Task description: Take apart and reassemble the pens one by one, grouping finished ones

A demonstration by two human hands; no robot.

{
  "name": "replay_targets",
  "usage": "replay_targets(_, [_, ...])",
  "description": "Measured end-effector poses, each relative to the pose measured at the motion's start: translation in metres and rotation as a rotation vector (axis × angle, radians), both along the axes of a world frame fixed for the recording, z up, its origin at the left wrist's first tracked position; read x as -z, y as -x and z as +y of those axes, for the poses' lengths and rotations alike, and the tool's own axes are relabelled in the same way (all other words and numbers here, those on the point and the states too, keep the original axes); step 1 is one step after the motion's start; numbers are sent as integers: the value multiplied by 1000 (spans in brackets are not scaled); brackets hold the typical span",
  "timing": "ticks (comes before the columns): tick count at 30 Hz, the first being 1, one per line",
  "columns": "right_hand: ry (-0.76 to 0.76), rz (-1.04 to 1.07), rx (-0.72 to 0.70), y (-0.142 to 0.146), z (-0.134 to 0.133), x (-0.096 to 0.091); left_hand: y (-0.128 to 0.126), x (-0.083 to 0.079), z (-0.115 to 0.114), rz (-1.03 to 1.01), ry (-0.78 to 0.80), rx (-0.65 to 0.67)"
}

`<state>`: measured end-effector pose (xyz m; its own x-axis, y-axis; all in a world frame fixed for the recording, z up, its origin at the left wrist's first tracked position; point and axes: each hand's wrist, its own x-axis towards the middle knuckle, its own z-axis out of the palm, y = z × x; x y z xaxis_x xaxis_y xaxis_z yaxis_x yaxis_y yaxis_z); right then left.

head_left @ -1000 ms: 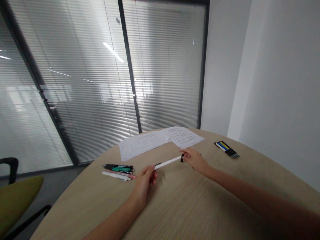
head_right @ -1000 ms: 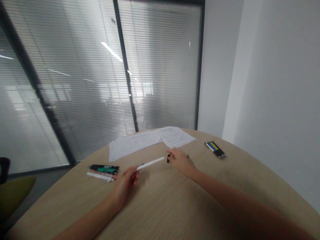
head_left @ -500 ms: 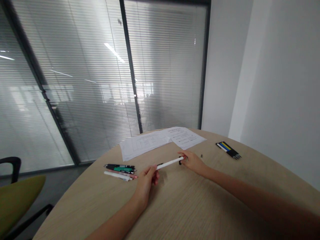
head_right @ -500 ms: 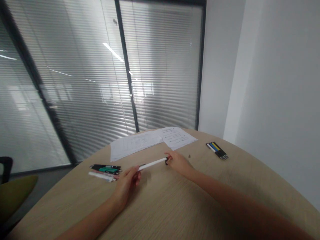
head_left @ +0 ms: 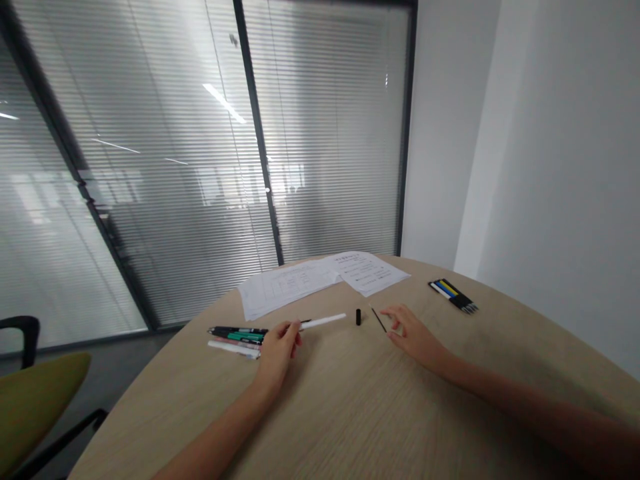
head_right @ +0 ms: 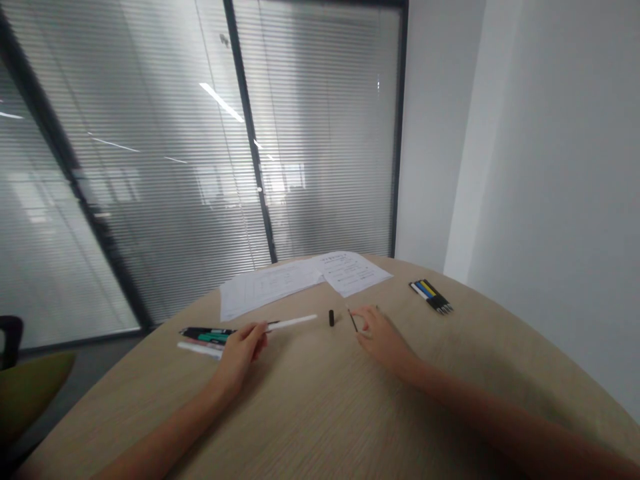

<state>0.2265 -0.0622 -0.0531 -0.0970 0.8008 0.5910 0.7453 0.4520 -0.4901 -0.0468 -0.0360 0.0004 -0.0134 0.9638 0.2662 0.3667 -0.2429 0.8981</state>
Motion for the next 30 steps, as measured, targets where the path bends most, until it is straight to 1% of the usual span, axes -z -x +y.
replay_targets(4, [5,26,43,-1,-4,3,1,2,1,93,28,-16])
replay_targets(7, [16,26,44,0,-5,1,1,-2,0,205,7,-24])
replay_targets(14, [-13,-54,2,5,-16,-18,2,-15,-3,486,-137,-76])
replay_targets(17, [-46,-108,-24,7,-22,-26,4,-18,-3,570,-193,-70])
replay_targets(20, [-79,-174,-49,10,-27,-30,6,-20,-4,601,-219,-62])
replay_targets(23, [-96,-229,-68,12,-30,-31,7,-23,-4,617,-248,-69])
replay_targets(30, [-53,-283,-99,12,-30,-21,6,-29,-8,597,-295,-90])
